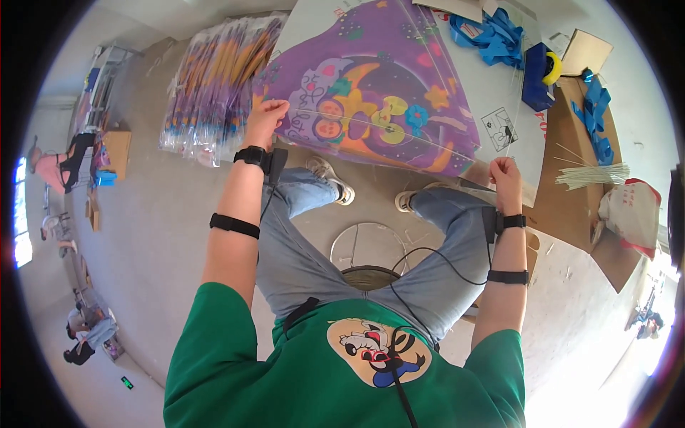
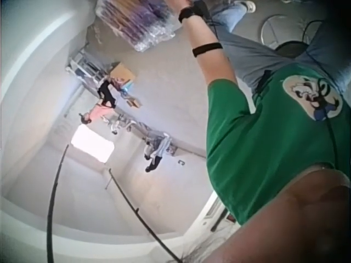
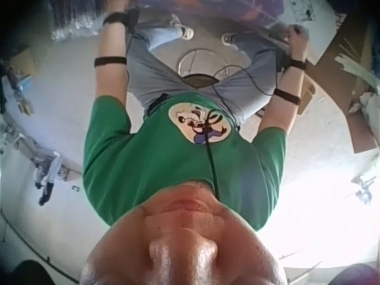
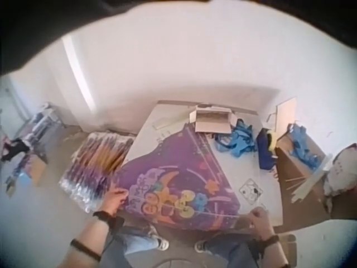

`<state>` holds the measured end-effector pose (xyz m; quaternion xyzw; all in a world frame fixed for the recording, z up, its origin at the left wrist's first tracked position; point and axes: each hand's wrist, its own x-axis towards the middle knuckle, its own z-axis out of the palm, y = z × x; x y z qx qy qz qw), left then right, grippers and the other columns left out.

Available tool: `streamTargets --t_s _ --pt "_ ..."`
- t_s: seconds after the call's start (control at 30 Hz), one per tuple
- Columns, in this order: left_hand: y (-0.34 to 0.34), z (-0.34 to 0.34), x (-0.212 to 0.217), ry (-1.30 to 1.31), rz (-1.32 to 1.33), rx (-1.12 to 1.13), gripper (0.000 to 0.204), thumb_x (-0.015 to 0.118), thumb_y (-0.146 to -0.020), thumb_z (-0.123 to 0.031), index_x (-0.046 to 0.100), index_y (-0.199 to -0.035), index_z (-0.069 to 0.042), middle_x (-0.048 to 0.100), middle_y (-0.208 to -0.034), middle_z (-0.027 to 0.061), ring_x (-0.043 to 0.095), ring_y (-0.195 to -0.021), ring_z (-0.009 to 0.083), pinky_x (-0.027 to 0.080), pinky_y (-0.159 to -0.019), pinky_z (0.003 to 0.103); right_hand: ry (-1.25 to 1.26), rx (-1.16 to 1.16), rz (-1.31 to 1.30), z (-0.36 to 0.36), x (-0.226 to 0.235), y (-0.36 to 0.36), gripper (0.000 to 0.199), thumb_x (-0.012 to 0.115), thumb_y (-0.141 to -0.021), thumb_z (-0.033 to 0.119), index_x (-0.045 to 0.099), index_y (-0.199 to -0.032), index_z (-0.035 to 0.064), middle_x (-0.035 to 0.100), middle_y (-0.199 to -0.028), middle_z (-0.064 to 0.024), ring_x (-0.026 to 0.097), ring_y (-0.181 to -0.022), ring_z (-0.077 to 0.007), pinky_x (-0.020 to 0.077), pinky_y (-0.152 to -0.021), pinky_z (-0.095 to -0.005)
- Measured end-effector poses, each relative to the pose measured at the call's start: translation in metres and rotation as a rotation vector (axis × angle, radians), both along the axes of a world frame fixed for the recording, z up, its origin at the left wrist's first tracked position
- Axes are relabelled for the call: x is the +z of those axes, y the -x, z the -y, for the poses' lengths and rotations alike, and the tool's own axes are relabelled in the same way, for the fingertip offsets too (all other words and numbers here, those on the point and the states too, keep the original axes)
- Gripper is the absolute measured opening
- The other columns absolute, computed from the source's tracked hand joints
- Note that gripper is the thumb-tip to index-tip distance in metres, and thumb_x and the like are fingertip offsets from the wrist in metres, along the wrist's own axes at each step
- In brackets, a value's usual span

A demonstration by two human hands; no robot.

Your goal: The person assembles a kite by threading a string through the sail, inserting a plastic rod, and securing it with tape. They then fold the finished kite, place it on a stack, and pick up a new sail to repeat the process.

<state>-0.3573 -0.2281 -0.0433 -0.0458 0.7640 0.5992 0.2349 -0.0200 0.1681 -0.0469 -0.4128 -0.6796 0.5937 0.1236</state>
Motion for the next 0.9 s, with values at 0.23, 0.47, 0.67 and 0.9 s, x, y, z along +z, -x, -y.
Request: streamTargets --t_s 0.23,0.47,0.67,0.9 --pt "-0.002 -0.012 -0.006 0.222 -0.221 -0.044 0.016 0.069 -0.076 -0.016 0.067 -0.087 -0.005 0.063 -0.077 -0.0001 0.056 -0.068 0.0092 0.044 -0.061 0.024 -0.022 -0.025 -0.002 -0.003 -0.008 0.005 0.007 0.056 -0.085 0.009 0.056 -0.086 0.0021 0.052 -0.067 0.0007 0.045 -0.057 -0.0062 0.0362 -0.052 -0.0198" --pt "0.003 -0.014 -0.017 0.335 -0.362 -0.111 0.016 0.069 -0.075 -0.014 0.066 -0.085 -0.003 0.065 -0.078 0.0031 0.059 -0.072 0.0114 0.045 -0.065 0.024 -0.093 -0.062 0.017 -0.005 -0.025 0.008 0.014 0.058 -0.083 0.011 0.059 -0.091 -0.0001 0.056 -0.071 -0.0003 0.05 -0.062 -0.0072 0.0411 -0.057 -0.0208" --pt "0.005 -0.011 -0.025 0.363 -0.375 -0.113 0.014 0.068 -0.075 -0.013 0.066 -0.084 -0.003 0.065 -0.078 0.0033 0.059 -0.072 0.0118 0.045 -0.065 0.025 -0.115 -0.037 0.002 -0.004 -0.032 0.008 0.016 0.055 -0.086 0.007 0.053 -0.1 0.0002 0.054 -0.074 -0.0004 0.049 -0.062 -0.0065 0.0392 -0.055 -0.019" --pt "0.008 -0.01 -0.03 0.364 -0.392 -0.124 0.016 0.069 -0.074 -0.014 0.067 -0.085 -0.003 0.065 -0.078 0.0041 0.059 -0.072 0.0122 0.045 -0.067 0.025 -0.136 -0.071 -0.008 -0.006 -0.035 0.007 0.015 0.057 -0.084 0.007 0.054 -0.098 0.0012 0.056 -0.076 -0.0015 0.052 -0.064 -0.007 0.0424 -0.058 -0.0193"
